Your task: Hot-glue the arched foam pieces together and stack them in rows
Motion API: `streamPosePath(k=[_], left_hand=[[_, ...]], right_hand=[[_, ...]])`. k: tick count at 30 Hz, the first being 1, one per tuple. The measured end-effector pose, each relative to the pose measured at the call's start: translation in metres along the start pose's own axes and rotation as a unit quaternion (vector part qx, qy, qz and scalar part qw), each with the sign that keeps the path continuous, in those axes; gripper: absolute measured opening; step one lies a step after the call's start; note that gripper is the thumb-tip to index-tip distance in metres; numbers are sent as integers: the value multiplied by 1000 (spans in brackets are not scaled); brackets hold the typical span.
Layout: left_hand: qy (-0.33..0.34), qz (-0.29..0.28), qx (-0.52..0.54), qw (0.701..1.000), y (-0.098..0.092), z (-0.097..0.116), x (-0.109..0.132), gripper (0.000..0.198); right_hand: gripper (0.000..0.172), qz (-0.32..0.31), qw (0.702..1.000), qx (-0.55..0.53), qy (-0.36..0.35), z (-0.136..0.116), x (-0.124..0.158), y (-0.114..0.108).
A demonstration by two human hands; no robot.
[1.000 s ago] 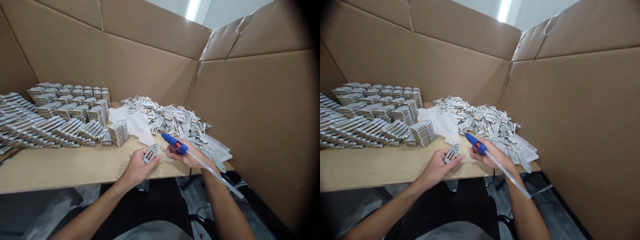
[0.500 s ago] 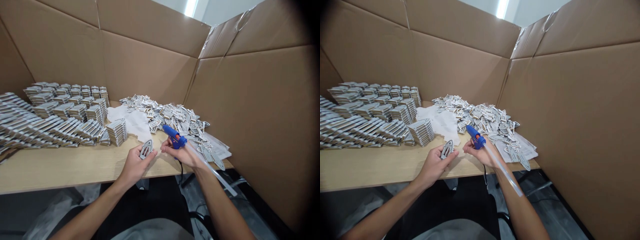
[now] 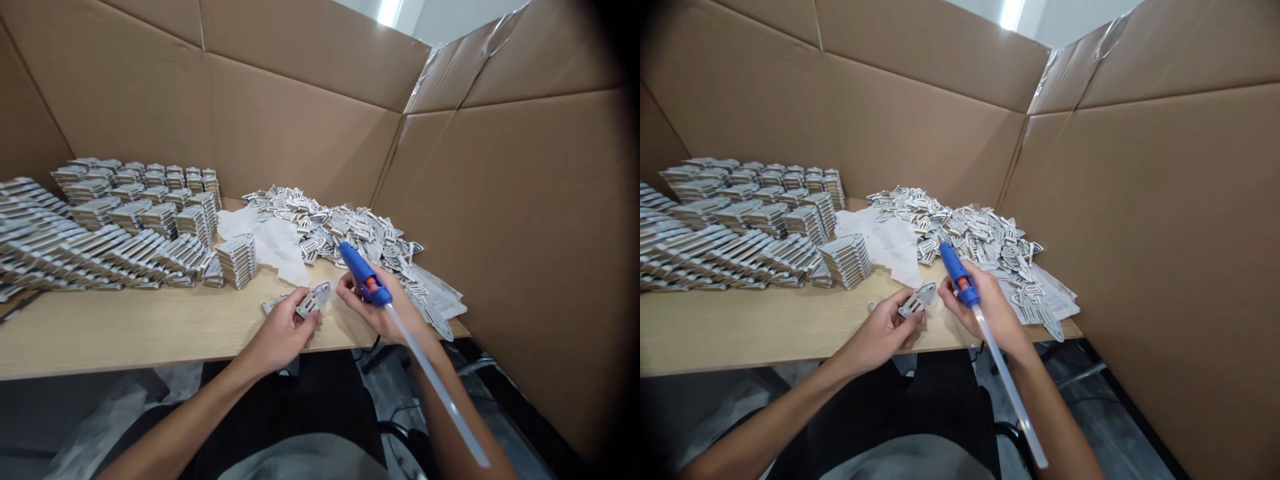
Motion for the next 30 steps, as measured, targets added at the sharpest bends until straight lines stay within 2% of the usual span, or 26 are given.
streamPosePath(k=[4,8,16,20,24,30], left_hand=[[3,-9,-12,1000,2,2,1,25],[2,-12,-25,1000,1,1,0,27],[53,-12,-54,997,-2,-6,-2,29],[55,-10,-76,996,-3,-6,-1,30],[39,-21,-65,997,-3,-6,-1,31],[27,-13,-38,999,-2,-5,-2,29]], right_hand=[[11,21,998,63,4,-3,-2,6],[10,13,997,81,10,-4,-2,9],[17,-14,998,56,-8,-8,2,25],[23,-12,998,55,-20,-10,3,29],[22,-17,998,60,-17,-11,3,32],[25,44,990,125,-45,-12,0,28]])
Point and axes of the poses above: each hand's wrist, its own x-axis away from the middle knuckle, its own y-axis out of the palm, z = x × y, the point moved 4 cm from there along -x, towards the middle knuckle, and after that the axes turned 3 degrees about z, right-handed, at the moved point
